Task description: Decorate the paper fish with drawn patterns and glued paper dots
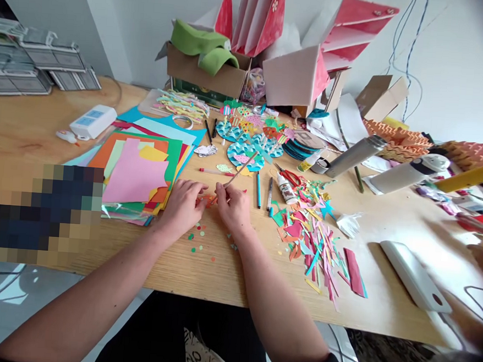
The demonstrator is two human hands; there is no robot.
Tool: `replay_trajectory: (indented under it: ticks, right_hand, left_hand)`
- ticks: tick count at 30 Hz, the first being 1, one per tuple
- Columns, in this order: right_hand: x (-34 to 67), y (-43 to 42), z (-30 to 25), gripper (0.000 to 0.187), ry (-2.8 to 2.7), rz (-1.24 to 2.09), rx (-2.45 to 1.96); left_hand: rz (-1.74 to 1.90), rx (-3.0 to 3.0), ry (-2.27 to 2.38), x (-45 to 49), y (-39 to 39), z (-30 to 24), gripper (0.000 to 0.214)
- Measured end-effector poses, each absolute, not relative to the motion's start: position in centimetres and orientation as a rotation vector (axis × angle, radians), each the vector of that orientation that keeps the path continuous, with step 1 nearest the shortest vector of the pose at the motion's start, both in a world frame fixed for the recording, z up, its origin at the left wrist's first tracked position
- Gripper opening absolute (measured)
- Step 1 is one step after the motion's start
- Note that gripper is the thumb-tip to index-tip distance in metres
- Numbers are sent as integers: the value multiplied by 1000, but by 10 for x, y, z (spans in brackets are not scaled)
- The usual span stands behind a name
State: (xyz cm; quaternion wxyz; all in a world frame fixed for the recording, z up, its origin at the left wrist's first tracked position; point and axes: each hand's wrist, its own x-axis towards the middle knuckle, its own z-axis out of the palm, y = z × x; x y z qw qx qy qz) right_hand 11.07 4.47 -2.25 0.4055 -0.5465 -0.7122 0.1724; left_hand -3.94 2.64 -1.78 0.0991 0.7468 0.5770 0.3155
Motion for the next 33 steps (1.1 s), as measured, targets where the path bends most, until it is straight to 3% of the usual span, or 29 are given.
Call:
replay_trajectory:
  ticks: [15, 33]
  right_hand:
    - [113, 46, -24, 41, -1808, 452, -1385]
    - [115, 47, -23, 40, -1795, 474, -1407]
  left_hand:
    - [755, 1915, 1886, -29, 49, -19, 42]
    - [676, 1927, 2015, -18, 48, -24, 46]
